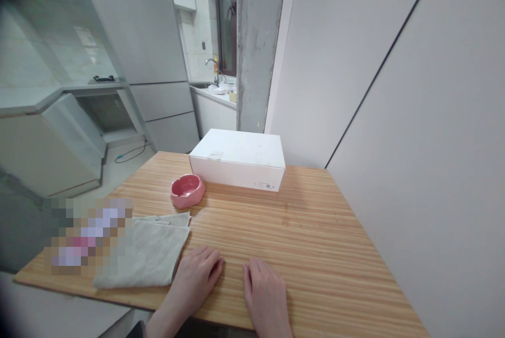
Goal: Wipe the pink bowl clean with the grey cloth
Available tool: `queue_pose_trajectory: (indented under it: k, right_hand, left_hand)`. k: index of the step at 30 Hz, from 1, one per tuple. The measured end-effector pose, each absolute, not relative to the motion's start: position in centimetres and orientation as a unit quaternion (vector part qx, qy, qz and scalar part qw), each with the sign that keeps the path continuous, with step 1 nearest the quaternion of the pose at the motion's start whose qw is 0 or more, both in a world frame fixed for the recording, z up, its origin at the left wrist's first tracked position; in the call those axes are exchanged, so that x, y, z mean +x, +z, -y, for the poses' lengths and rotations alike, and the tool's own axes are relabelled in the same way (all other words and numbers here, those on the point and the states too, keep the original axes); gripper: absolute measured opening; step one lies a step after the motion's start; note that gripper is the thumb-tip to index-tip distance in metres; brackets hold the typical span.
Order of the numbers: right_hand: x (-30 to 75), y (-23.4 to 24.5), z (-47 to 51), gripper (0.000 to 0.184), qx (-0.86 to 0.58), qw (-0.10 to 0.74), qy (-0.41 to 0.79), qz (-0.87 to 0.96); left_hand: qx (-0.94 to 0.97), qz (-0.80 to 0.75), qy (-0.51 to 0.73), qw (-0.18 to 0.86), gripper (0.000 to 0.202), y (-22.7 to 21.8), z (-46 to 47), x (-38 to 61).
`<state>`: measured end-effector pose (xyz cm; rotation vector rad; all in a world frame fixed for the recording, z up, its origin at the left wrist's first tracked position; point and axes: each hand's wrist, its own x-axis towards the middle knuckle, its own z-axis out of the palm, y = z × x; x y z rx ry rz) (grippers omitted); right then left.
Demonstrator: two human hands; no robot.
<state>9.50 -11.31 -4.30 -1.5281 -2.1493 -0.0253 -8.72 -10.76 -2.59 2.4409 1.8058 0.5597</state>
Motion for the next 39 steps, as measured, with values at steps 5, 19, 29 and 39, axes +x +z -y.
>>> queue_pose_trajectory:
  k: [5,19,29,39]
  right_hand:
    - [9.5,-4.4,11.4,0.036,-0.562,0.248,-0.009,0.789]
    - [9.4,-3.9,11.4,0.037,-0.556,0.261,-0.014,0.789]
    - [9.5,-4.3,11.4,0.036,-0.56,0.257,-0.005,0.788]
    - [9.5,-4.3,11.5,0.037,-0.561,0.279,0.0,0.78]
  left_hand:
    - [0.79,-0.585,0.181,0.025,0.021,-2.8,10.7,-8.8]
    - [0.792,-0.583,0.182,0.02,0.021,-2.4,10.7,-8.9]
    - [0.767,-0.605,0.206,0.065,0.021,-1.0,9.8,-9.2]
    - [0.569,-0.721,0.39,0.064,0.103,0.2,-2.4,-19.6]
